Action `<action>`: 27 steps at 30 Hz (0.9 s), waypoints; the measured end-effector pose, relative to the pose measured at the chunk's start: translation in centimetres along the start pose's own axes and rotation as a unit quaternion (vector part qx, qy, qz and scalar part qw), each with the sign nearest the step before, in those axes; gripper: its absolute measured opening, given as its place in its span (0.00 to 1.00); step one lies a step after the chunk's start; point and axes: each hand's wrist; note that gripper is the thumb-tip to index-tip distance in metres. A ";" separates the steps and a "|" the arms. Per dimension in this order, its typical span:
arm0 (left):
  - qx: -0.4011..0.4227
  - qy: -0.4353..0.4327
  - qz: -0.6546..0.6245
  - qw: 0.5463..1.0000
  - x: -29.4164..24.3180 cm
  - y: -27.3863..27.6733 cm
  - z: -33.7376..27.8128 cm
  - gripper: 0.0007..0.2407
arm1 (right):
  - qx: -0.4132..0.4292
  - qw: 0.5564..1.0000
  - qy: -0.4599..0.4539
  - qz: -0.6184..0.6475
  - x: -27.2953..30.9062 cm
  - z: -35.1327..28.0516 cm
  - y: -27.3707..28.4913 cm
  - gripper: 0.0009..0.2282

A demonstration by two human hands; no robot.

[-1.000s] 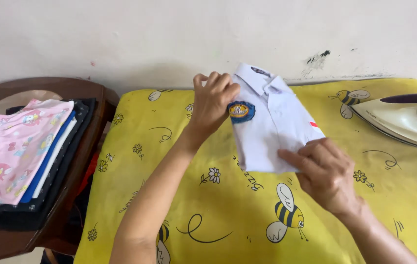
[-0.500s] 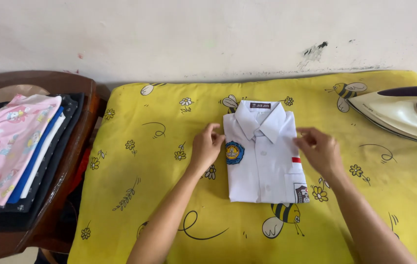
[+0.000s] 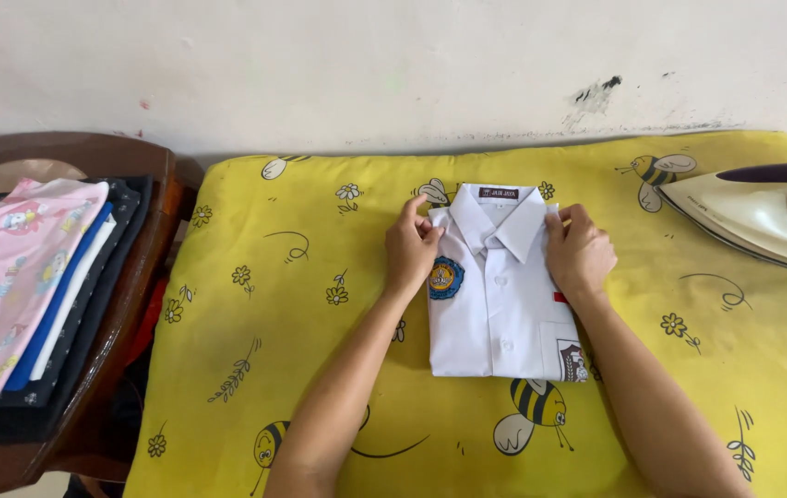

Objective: The person irons a white short-sleeved shirt laid out on a yellow bedsheet. They use an electric iron to smooth the collar, sleeves, and main body of the shirt. After ironing, the person folds the shirt neatly and places it on a stack of other folded clothes.

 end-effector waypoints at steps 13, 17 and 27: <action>0.244 0.279 -0.116 0.921 -7.8 9.6 -16.6 0.30 | -0.016 0.900 0.433 0.035 10.4 -0.6 -1.4 0.04; 0.133 0.320 -0.249 0.905 -8.7 8.7 -18.1 0.33 | 0.062 0.917 0.380 -0.104 13.0 -0.6 -5.4 0.09; 0.134 0.292 -0.202 0.925 -9.7 9.0 -18.8 0.34 | -0.023 0.930 0.365 -0.023 13.3 -1.8 -6.8 0.06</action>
Point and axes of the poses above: each hand's wrist, its own z-axis towards the middle knuckle, its own y-axis out of the back of the hand, x = y × z, and after that the axes turned 2 degrees about x, right-handed
